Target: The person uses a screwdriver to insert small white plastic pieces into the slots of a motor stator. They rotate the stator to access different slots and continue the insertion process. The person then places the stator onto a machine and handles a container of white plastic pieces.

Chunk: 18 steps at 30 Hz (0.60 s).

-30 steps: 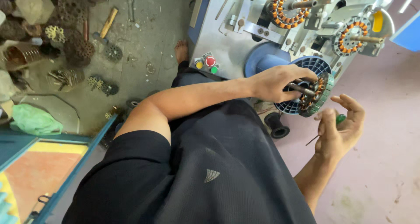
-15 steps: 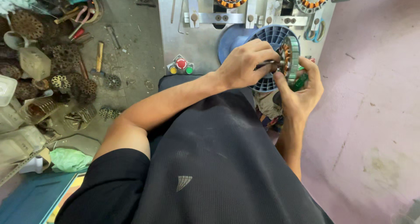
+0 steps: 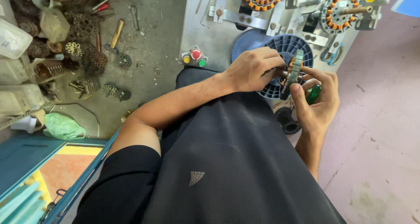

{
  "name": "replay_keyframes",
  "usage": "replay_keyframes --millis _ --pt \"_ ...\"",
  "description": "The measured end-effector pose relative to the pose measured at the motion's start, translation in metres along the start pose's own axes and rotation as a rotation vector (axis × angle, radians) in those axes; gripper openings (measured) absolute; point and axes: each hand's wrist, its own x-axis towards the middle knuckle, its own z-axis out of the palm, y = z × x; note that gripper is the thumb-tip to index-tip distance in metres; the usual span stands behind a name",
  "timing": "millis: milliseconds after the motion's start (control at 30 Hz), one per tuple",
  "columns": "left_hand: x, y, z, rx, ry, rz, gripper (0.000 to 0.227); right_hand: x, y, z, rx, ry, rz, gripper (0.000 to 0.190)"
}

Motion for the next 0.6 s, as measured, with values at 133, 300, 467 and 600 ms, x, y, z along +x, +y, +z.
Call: replay_keyframes --millis 133,300,467,600 --pt "-0.009 -0.005 -0.001 0.003 0.001 0.063 0.027 -0.001 -0.014 0.004 -0.369 -0.076 -0.245 0.07" --pt "-0.011 -0.013 -0.01 -0.022 0.007 0.109 0.024 0.0 0.002 0.008 -0.407 -0.129 -0.068 0.058" --pt "0.007 0.01 -0.015 -0.115 0.062 0.196 0.023 -0.005 0.028 -0.02 0.199 -0.018 0.257 0.048" --pt "0.023 0.033 -0.024 -0.154 0.072 0.283 0.023 -0.011 0.048 -0.019 0.796 -0.027 0.353 0.043"
